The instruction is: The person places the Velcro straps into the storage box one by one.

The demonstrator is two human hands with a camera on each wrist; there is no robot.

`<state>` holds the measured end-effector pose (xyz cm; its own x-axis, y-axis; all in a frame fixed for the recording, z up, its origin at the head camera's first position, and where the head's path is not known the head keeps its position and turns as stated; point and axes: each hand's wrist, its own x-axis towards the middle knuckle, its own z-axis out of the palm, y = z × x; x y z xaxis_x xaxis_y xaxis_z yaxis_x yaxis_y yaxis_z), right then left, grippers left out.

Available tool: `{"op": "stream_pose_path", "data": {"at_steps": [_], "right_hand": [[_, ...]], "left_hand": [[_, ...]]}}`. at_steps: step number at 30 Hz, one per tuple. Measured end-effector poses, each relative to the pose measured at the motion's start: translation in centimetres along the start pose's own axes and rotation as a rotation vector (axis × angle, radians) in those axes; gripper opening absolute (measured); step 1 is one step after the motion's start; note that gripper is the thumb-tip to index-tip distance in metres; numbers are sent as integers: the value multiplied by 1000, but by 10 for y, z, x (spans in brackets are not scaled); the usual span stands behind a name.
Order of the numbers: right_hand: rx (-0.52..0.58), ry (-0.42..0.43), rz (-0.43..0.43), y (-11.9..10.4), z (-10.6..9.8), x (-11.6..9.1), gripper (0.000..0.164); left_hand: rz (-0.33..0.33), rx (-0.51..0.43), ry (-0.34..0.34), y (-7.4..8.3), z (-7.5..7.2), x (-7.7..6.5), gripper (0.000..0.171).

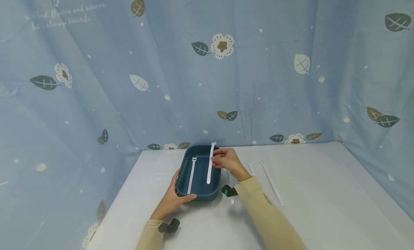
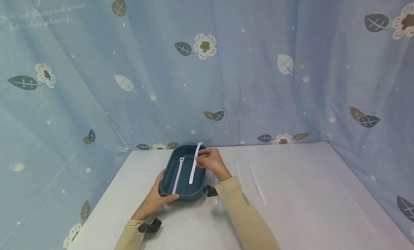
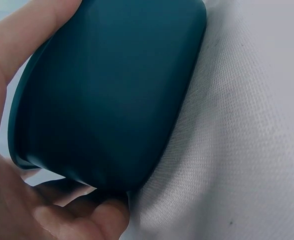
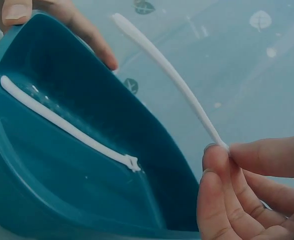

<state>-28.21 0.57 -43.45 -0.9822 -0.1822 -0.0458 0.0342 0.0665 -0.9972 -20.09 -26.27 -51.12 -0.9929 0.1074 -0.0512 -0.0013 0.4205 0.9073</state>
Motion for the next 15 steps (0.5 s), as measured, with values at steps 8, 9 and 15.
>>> {"op": "stream_pose_path", "data": {"at_steps": [8,9,15], "right_hand": [[4,1,26,0,12,5,29],[3,2,27,0,14,5,29],[-7,-1,38,2,21,8,30]], "left_hand": [[-12,19,7,2,0,0,121],[-13,20,8,2,0,0,121],[-11,13,8,3,0,0,121]]}}
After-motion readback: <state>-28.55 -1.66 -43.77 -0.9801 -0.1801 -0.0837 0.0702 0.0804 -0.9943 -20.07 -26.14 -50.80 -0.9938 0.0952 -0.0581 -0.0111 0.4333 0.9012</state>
